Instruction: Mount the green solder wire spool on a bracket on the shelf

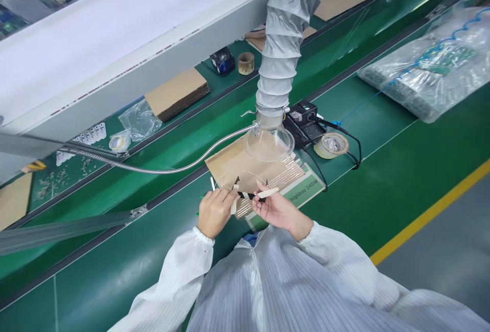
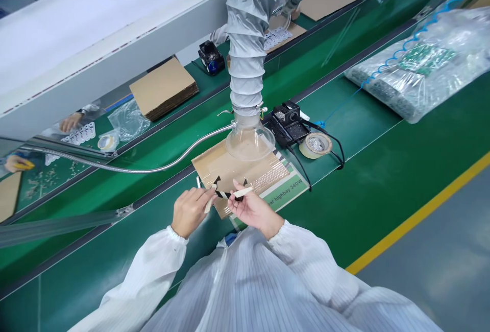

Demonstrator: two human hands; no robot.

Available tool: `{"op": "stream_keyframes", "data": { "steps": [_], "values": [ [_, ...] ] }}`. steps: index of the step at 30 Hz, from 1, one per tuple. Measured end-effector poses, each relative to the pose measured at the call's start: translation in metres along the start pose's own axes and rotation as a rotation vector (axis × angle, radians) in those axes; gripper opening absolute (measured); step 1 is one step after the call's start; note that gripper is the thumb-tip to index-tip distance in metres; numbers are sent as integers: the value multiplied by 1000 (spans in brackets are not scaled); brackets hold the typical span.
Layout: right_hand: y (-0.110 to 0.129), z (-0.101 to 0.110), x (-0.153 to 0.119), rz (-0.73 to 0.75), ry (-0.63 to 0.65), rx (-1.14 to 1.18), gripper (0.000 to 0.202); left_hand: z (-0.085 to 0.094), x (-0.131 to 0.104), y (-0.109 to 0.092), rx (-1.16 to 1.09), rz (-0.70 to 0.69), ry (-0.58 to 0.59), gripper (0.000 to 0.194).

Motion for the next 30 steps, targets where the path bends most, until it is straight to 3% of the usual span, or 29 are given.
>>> {"op": "stream_keyframes", "data": {
  "steps": [5, 8, 14, 18, 22, 24, 27, 30],
  "values": [
    [-5, -3, -1, -52, 36, 166, 23, -2, 0, 12, -24, -34, 26, 25],
    [-5, -3, 1, -62, 31, 200, 19, -1, 1, 15, 11, -20, -15, 24],
    [12, -11, -2, 116, 100, 229, 20, -1, -3, 9, -79, 4, -38, 16],
    [-6, -12, -9, 25, 55, 467, 23, -9, -21, 4, -161, 10, 36, 22],
    [-23, -12, -16, -11, 93, 474, 21, -31, -40, 13, -520, 346, -64, 19],
    [-30, -13, -17, -43, 135, 326, 22, -43, -42, 14, -645, 509, -162, 22],
    [-40, -15, -23, -67, 226, 84, 27, -60, -31, 12, -748, 630, -277, 26],
    [-69, -23, -37, -242, 319, -268, 28, -76, -18, 22, -882, 751, -378, 33]
  ]
}}
Point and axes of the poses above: each hand's wrist, its own x-axis towards the middle knuckle, its own z-axis out of the back of the hand, y = z × x, the point moved 6 cm from there along x, towards the middle knuckle, and after that the axes turned 15 degrees about -z, right-handed, at the moved point
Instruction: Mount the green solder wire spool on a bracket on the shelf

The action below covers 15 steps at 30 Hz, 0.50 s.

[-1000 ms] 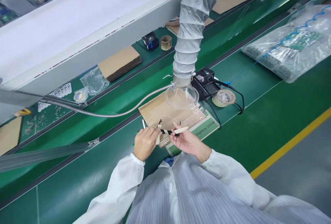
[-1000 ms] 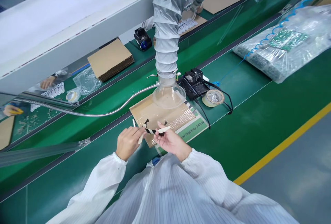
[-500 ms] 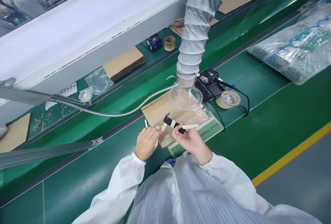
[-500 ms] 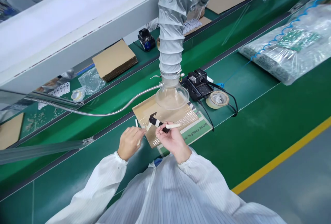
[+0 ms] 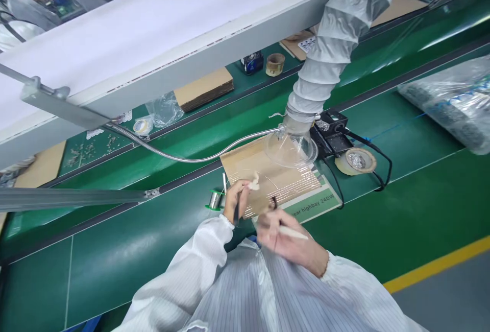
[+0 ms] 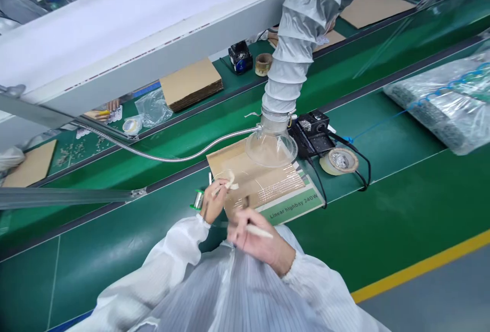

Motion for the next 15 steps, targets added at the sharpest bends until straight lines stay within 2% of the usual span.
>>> {"op": "stream_keyframes", "data": {
  "steps": [2, 3, 4, 6, 8, 10, 12, 14, 15],
  "values": [
    [-18, -13, -3, -146, 11, -244, 25, 7, 14, 13, -64, 75, -72, 41],
    [-19, -18, -5, -138, -8, -330, 25, 16, 20, 20, -87, 108, -106, 44],
    [-13, -21, -7, -61, -40, -382, 27, 28, 27, 27, -106, 136, -135, 46],
    [13, -24, -14, 187, -136, -445, 29, 57, 35, 35, -138, 181, -160, 49],
    [42, -20, -23, 408, -243, -474, 32, 86, 36, 35, -145, 222, -156, 51],
    [63, -11, -29, 515, -333, -534, 33, 111, 29, 22, -63, 248, -190, 49],
    [73, -2, -29, 545, -375, -522, 33, 124, 18, -7, 80, 170, -264, 38],
    [74, 6, -22, 525, -340, -420, 30, 118, 7, -48, 205, -39, -275, 24],
    [73, 9, -18, 507, -307, -352, 29, 106, 3, -69, 265, -169, -207, 20]
  ]
}}
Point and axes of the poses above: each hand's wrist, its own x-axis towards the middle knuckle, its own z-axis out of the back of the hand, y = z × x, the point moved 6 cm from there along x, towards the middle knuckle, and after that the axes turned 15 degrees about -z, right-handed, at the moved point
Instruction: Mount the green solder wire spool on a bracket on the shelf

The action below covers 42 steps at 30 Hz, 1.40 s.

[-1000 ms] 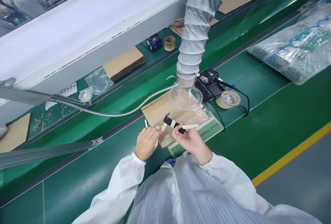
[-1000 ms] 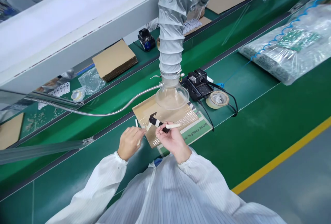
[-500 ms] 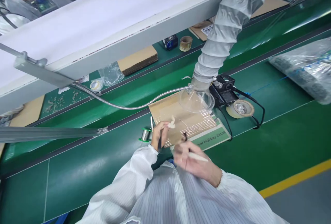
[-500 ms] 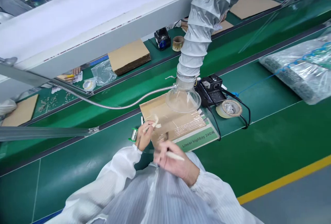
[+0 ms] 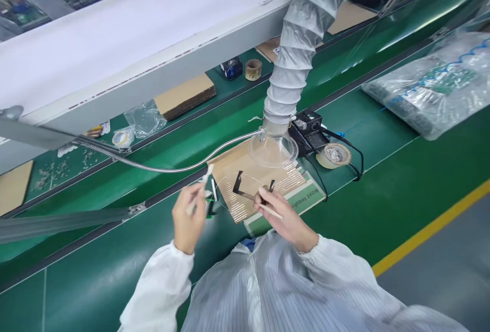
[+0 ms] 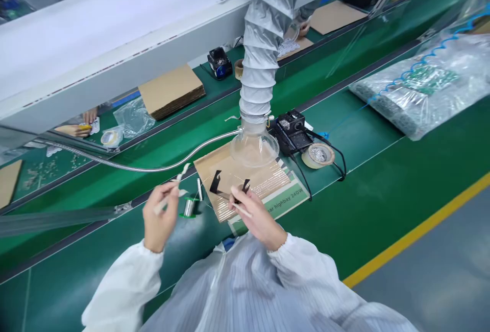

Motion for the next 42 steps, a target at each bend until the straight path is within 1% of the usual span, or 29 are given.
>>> {"op": "stream_keyframes", "data": {
  "steps": [2, 3, 4, 5, 7, 11, 12, 14, 16, 18, 19, 21, 23, 25, 27, 30, 33, 36, 38, 40, 41, 42],
  "values": [
    [-8, -2, 8, -46, 33, 126, 32, -23, -7, -41, 98, -251, 204, 24],
    [-11, -3, 11, -58, 38, 158, 33, -36, -11, -55, 147, -334, 311, 28],
    [-12, -5, 14, -58, 35, 172, 34, -48, -14, -63, 193, -382, 396, 31],
    [-13, -6, 16, -47, 31, 169, 33, -57, -17, -68, 229, -406, 455, 32],
    [-14, -8, 19, -21, 29, 133, 34, -70, -20, -71, 250, -419, 519, 30],
    [-19, -9, 19, -26, 13, 67, 43, -85, -26, -69, 217, -482, 649, 31],
    [-21, -8, 19, -26, 6, 65, 44, -87, -27, -69, 218, -499, 664, 32],
    [-22, -7, 19, -16, -17, 82, 42, -90, -28, -67, 234, -533, 648, 31],
    [-23, -6, 20, -33, -34, 132, 39, -92, -29, -68, 231, -587, 613, 24],
    [-23, -4, 21, -76, -41, 204, 37, -93, -30, -68, 168, -622, 610, 17],
    [-23, -2, 22, -111, -52, 240, 36, -93, -30, -66, 113, -608, 617, 15],
    [-24, 3, 22, -195, -85, 310, 34, -91, -29, -59, -29, -510, 623, 14],
    [-30, 6, 21, -325, -94, 385, 34, -86, -31, -49, -173, -374, 613, 16],
    [-37, 2, 19, -447, -71, 479, 41, -82, -37, -40, -282, -264, 587, 16],
    [-43, -5, 18, -487, -66, 586, 47, -80, -44, -34, -344, -190, 531, 16],
    [-44, -11, 19, -414, -148, 689, 50, -81, -55, -35, -397, -155, 440, 15],
    [-41, -15, 19, -343, -228, 714, 50, -83, -60, -38, -433, -141, 390, 14],
    [-40, -17, 21, -303, -234, 732, 49, -83, -61, -39, -425, -136, 381, 14],
    [-44, -15, 23, -310, -233, 739, 51, -83, -62, -39, -420, -141, 381, 14],
    [-49, -11, 27, -289, -231, 713, 50, -80, -61, -41, -426, -143, 366, 13],
    [-49, -8, 28, -232, -236, 661, 48, -77, -60, -43, -430, -136, 349, 13],
    [-46, -5, 29, -139, -239, 565, 44, -72, -57, -45, -430, -125, 323, 13]
  ]
}}
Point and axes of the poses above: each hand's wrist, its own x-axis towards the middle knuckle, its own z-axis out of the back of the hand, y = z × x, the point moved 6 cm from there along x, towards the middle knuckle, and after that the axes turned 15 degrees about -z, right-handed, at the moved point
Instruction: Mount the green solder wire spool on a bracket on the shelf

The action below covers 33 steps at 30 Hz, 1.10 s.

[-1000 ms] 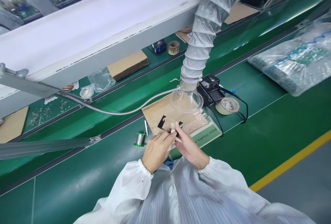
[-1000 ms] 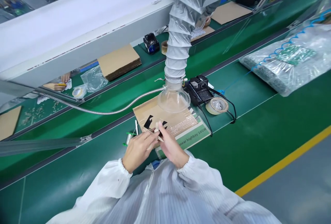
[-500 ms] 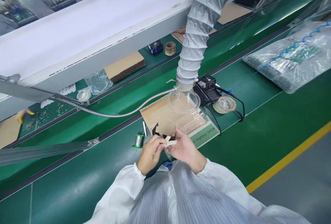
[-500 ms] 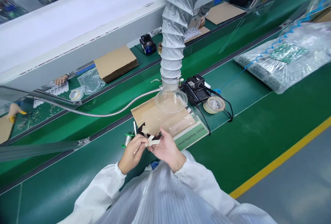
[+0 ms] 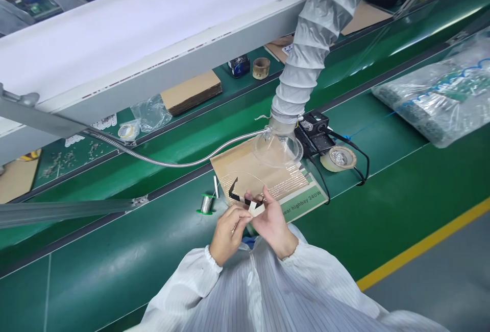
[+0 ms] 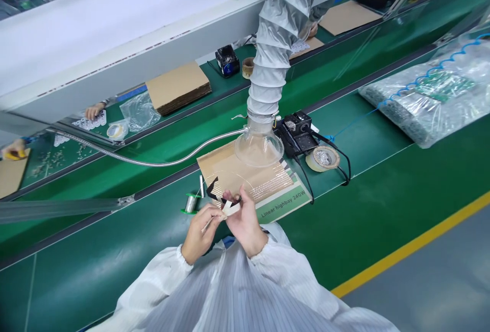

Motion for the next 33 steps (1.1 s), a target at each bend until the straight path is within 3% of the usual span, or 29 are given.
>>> {"op": "stream_keyframes", "data": {
  "steps": [3, 5, 9, 11, 14, 16, 18, 20, 23, 27, 30, 33],
  "values": [
    [15, -13, -11, 353, 117, -474, 37, 21, 11, -12, 74, 19, -131, 12],
    [16, -28, -20, 447, 209, -810, 45, 34, 21, -18, 132, 31, -167, 11],
    [12, -35, -30, 430, 299, -1114, 42, 46, 43, -8, 115, 165, -83, 14],
    [-2, -26, -27, 321, 358, -1218, 40, 63, 57, -1, 160, 230, -168, 16],
    [-28, 3, -21, 8, 415, -1264, 43, 106, 83, -5, 316, 210, -411, 16],
    [-34, 18, -21, -126, 412, -1164, 49, 135, 96, -12, 421, 183, -491, 16],
    [-23, 21, -23, -70, 411, -1045, 40, 157, 101, -14, 477, 185, -494, 17],
    [-4, 15, -27, 89, 422, -981, 27, 169, 92, -8, 456, 229, -480, 19],
    [16, 7, -28, 232, 461, -963, 25, 167, 59, 15, 323, 375, -446, 28],
    [29, 12, -18, 311, 437, -952, 26, 144, 7, 45, 186, 566, -317, 36],
    [37, 24, -5, 334, 325, -907, 24, 127, -27, 55, 100, 686, -253, 41],
    [47, 34, 9, 360, 182, -837, 27, 114, -53, 57, 5, 781, -290, 46]
  ]
}}
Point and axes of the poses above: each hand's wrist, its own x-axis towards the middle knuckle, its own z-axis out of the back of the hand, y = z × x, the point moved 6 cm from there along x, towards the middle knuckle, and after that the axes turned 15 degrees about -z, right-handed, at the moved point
